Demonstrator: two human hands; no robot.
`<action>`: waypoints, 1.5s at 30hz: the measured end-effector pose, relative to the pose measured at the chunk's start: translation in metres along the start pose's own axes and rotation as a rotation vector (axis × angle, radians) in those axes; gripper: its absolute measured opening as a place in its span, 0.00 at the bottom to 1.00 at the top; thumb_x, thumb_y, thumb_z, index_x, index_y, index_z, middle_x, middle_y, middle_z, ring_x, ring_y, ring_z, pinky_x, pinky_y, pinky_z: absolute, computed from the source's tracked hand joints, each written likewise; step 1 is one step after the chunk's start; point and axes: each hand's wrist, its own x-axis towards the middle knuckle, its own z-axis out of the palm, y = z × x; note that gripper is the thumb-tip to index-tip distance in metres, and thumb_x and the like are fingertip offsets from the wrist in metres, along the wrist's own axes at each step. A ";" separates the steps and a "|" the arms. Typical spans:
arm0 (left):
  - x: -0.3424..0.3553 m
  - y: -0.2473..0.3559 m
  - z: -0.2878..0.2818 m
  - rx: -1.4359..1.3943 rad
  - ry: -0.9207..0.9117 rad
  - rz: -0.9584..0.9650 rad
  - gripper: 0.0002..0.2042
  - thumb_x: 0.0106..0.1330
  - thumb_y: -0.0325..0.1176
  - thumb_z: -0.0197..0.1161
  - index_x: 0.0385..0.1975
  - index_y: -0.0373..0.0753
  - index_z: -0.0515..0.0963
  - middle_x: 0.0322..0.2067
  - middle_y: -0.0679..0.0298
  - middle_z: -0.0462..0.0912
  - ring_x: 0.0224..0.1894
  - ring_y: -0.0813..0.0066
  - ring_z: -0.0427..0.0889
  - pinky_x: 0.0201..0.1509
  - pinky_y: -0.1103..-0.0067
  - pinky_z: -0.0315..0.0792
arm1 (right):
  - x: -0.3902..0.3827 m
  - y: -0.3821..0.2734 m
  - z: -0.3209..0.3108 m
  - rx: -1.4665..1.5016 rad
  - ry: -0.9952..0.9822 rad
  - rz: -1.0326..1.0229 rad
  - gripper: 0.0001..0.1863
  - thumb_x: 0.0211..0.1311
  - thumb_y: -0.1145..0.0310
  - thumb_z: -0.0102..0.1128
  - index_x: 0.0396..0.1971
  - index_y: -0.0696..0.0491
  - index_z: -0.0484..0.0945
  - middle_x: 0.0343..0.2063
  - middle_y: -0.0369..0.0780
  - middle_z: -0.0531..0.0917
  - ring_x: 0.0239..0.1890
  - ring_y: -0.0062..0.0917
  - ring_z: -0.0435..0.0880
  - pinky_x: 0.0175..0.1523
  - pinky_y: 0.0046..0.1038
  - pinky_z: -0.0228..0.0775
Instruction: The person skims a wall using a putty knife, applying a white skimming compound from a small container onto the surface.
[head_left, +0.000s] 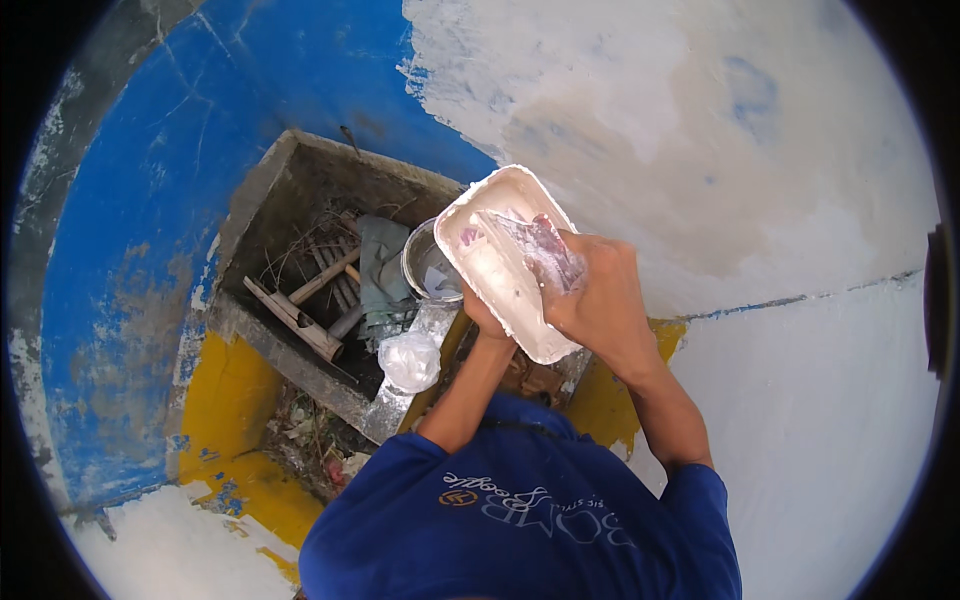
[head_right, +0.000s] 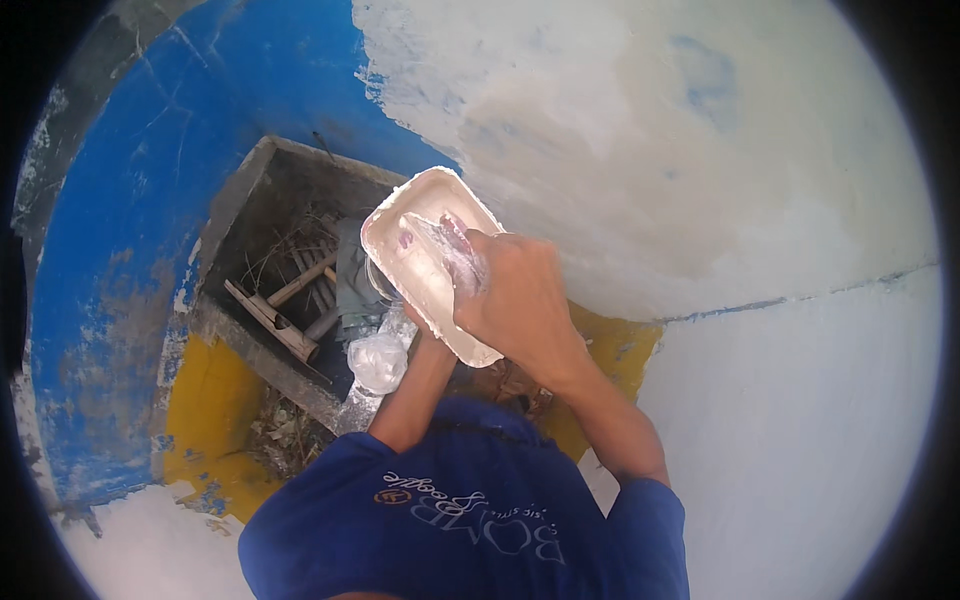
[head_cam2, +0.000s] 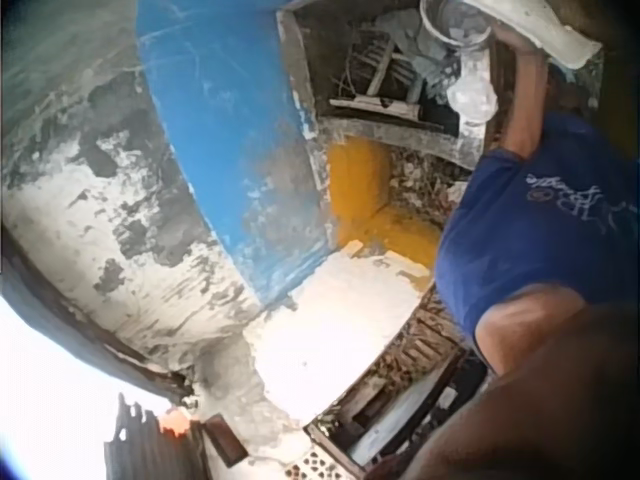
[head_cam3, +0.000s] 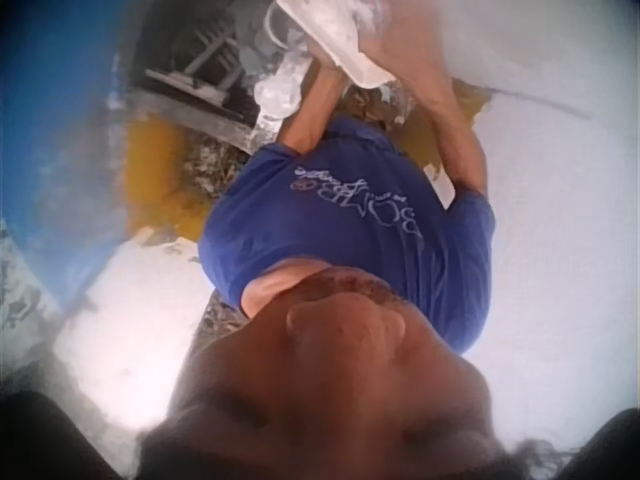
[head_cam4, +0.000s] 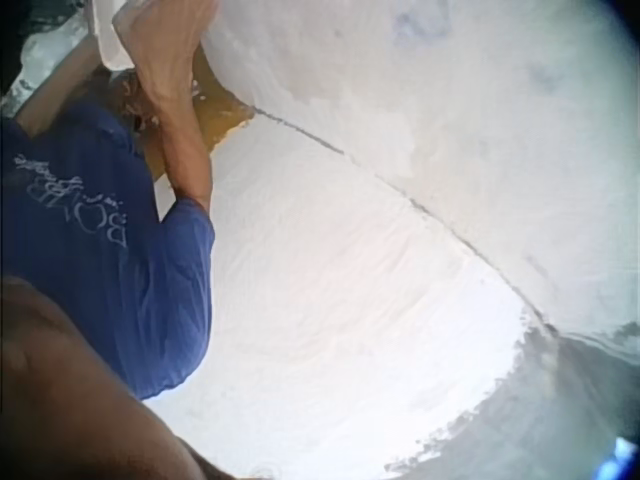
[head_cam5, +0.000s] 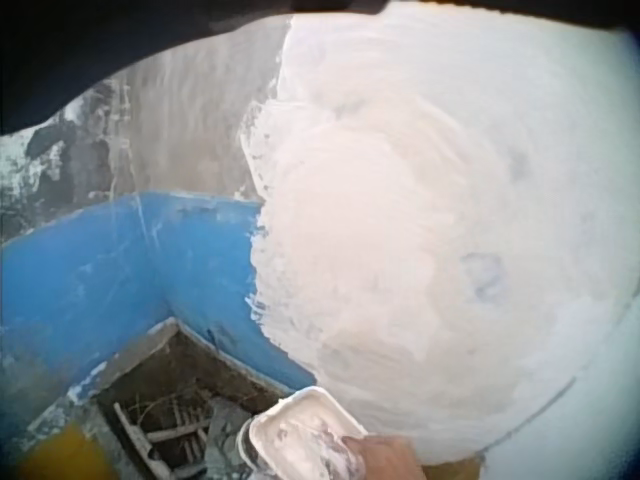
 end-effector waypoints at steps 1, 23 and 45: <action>0.002 -0.002 0.003 0.097 0.008 0.085 0.28 0.69 0.52 0.39 0.61 0.38 0.60 0.53 0.55 0.72 0.53 0.62 0.74 0.57 0.66 0.71 | 0.001 -0.003 -0.003 0.077 -0.056 0.008 0.20 0.33 0.75 0.57 0.33 0.67 0.79 0.22 0.56 0.78 0.26 0.50 0.79 0.35 0.39 0.72; 0.000 0.003 0.000 -0.165 -0.037 0.065 0.32 0.69 0.56 0.36 0.65 0.40 0.55 0.61 0.56 0.64 0.61 0.59 0.67 0.64 0.63 0.64 | -0.012 0.006 0.009 -0.227 -0.073 0.005 0.15 0.34 0.74 0.59 0.29 0.62 0.79 0.19 0.52 0.77 0.24 0.47 0.77 0.31 0.41 0.68; -0.002 0.008 0.007 -0.031 -0.027 0.106 0.33 0.69 0.58 0.36 0.65 0.39 0.57 0.61 0.57 0.65 0.61 0.60 0.67 0.64 0.64 0.61 | -0.014 -0.005 0.013 -0.174 -0.003 -0.045 0.09 0.44 0.74 0.57 0.27 0.60 0.80 0.20 0.47 0.79 0.26 0.42 0.79 0.31 0.39 0.70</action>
